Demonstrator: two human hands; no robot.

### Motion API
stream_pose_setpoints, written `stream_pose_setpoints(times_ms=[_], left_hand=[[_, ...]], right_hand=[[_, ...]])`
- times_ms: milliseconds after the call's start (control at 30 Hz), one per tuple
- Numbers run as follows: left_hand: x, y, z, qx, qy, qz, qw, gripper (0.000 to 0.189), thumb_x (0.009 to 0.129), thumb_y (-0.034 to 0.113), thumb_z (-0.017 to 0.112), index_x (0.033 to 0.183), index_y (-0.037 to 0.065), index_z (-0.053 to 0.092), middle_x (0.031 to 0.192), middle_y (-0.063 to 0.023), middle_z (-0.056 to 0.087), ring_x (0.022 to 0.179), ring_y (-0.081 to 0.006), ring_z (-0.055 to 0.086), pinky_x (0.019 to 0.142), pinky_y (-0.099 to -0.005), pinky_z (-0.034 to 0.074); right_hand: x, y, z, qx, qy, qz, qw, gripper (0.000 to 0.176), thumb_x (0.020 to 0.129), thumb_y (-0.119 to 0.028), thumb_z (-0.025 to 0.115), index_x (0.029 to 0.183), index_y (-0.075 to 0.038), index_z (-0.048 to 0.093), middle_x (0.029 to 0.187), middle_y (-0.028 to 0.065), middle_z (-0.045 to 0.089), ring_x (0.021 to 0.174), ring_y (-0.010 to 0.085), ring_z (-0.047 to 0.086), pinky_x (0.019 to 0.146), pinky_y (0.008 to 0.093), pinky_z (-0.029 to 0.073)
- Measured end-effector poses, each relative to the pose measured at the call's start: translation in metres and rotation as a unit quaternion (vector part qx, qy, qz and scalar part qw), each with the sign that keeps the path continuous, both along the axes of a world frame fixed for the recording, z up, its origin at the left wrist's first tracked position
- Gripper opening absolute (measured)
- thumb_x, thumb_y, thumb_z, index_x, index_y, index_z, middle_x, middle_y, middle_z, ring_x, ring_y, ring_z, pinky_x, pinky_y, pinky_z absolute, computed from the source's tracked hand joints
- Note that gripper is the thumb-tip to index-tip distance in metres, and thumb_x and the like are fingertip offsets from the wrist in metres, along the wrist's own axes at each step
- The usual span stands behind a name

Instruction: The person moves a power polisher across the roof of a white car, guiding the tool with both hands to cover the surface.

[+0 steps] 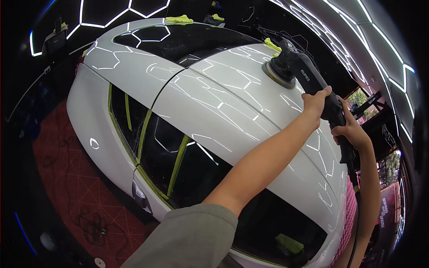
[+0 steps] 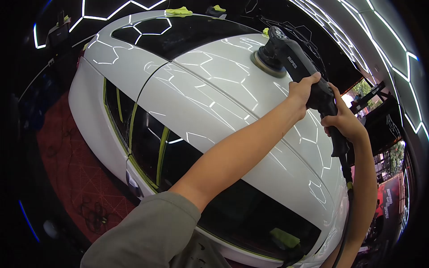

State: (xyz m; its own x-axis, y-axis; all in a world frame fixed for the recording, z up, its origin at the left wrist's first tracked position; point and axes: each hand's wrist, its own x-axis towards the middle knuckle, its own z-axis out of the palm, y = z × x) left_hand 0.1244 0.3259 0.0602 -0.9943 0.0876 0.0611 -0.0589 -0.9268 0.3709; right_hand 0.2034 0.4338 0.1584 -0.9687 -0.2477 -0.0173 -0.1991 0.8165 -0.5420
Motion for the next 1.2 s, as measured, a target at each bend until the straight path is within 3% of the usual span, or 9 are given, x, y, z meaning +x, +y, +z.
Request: stream_pose_setpoints(times_ms=[133, 367, 600, 667, 800, 833, 933, 1100, 1200], left_hand=[[0.037, -0.009, -0.009, -0.008, 0.089, -0.065, 0.994, 0.073, 0.087, 0.034, 0.076, 0.128, -0.008, 0.033, 0.115, -0.0198, 0.057, 0.101, -0.0282, 0.067, 0.092, -0.0419, 0.058], [0.112, -0.009, -0.013, -0.016, 0.101, -0.082, 0.991, 0.08, 0.09, 0.036, 0.075, 0.133, -0.006, 0.022, 0.122, -0.0192, 0.052, 0.11, -0.0275, 0.064, 0.098, -0.0415, 0.055], [0.182, 0.013, -0.017, -0.008, 0.126, -0.076, 0.989, 0.078, 0.091, 0.041, 0.075, 0.132, -0.003, 0.026, 0.129, -0.0167, 0.049, 0.128, -0.024, 0.049, 0.112, -0.0373, 0.038], [0.192, 0.02, -0.016, -0.026, 0.12, -0.064, 0.99, 0.075, 0.092, 0.04, 0.074, 0.129, -0.003, 0.026, 0.126, -0.0183, 0.05, 0.123, -0.0234, 0.054, 0.107, -0.0346, 0.043], [0.199, 0.026, -0.01, -0.04, 0.1, -0.064, 0.992, 0.071, 0.093, 0.039, 0.073, 0.126, -0.003, 0.026, 0.123, -0.0198, 0.052, 0.114, -0.0223, 0.059, 0.1, -0.0306, 0.049], [0.196, 0.028, -0.008, -0.04, 0.101, -0.067, 0.992, 0.071, 0.093, 0.039, 0.073, 0.126, -0.003, 0.026, 0.123, -0.0198, 0.052, 0.114, -0.0223, 0.059, 0.1, -0.0306, 0.049], [0.178, 0.03, 0.0, -0.038, 0.09, -0.048, 0.994, 0.073, 0.091, 0.037, 0.075, 0.126, -0.004, 0.025, 0.119, -0.019, 0.054, 0.111, -0.0222, 0.061, 0.098, -0.0314, 0.05], [0.123, 0.034, 0.005, -0.03, 0.075, -0.084, 0.993, 0.078, 0.086, 0.033, 0.078, 0.128, -0.005, 0.024, 0.116, -0.0201, 0.054, 0.107, -0.0234, 0.063, 0.097, -0.0317, 0.051], [0.083, 0.043, 0.008, -0.032, 0.059, -0.101, 0.993, 0.053, 0.091, 0.034, 0.071, 0.121, -0.004, 0.049, 0.107, -0.016, 0.064, 0.094, -0.0263, 0.07, 0.088, -0.044, 0.057]], right_hand=[[0.04, 0.005, 0.003, -0.012, -0.021, 0.016, 1.0, 0.108, 0.066, 0.006, 0.064, 0.16, -0.019, 0.015, 0.075, 0.0095, 0.056, 0.052, 0.0194, 0.061, 0.048, 0.0337, 0.052], [0.103, 0.012, 0.01, 0.013, -0.025, 0.018, 0.999, 0.112, 0.066, 0.008, 0.063, 0.162, -0.02, 0.012, 0.078, 0.01, 0.057, 0.053, 0.0177, 0.059, 0.049, 0.0322, 0.052], [0.16, 0.03, 0.015, 0.012, -0.031, 0.0, 0.999, 0.113, 0.062, 0.01, 0.061, 0.161, -0.018, 0.015, 0.096, 0.012, 0.06, 0.061, 0.015, 0.061, 0.052, 0.0297, 0.052], [0.168, 0.037, 0.014, 0.004, -0.025, 0.007, 1.0, 0.114, 0.059, 0.007, 0.062, 0.161, -0.016, 0.017, 0.111, 0.0152, 0.061, 0.06, 0.0143, 0.061, 0.054, 0.0287, 0.052], [0.172, 0.047, 0.015, -0.004, -0.006, 0.003, 1.0, 0.113, 0.06, 0.008, 0.061, 0.161, -0.016, 0.016, 0.114, 0.015, 0.061, 0.06, 0.0141, 0.062, 0.054, 0.0289, 0.053], [0.17, 0.048, 0.016, -0.004, -0.006, 0.0, 1.0, 0.113, 0.06, 0.008, 0.061, 0.161, -0.016, 0.016, 0.114, 0.015, 0.061, 0.06, 0.0141, 0.062, 0.054, 0.0289, 0.053], [0.155, 0.053, 0.022, 0.013, -0.029, -0.015, 0.999, 0.108, 0.065, 0.009, 0.06, 0.161, -0.017, 0.017, 0.083, 0.0115, 0.06, 0.05, 0.017, 0.06, 0.05, 0.0302, 0.051], [0.114, 0.058, 0.021, 0.02, -0.029, -0.018, 0.999, 0.11, 0.067, 0.008, 0.062, 0.162, -0.019, 0.014, 0.082, 0.0111, 0.059, 0.051, 0.0175, 0.06, 0.049, 0.0319, 0.051], [0.087, 0.061, 0.018, -0.013, -0.03, -0.031, 0.999, 0.11, 0.067, 0.005, 0.065, 0.162, -0.021, 0.015, 0.08, 0.009, 0.056, 0.054, 0.0183, 0.06, 0.051, 0.0342, 0.052]])
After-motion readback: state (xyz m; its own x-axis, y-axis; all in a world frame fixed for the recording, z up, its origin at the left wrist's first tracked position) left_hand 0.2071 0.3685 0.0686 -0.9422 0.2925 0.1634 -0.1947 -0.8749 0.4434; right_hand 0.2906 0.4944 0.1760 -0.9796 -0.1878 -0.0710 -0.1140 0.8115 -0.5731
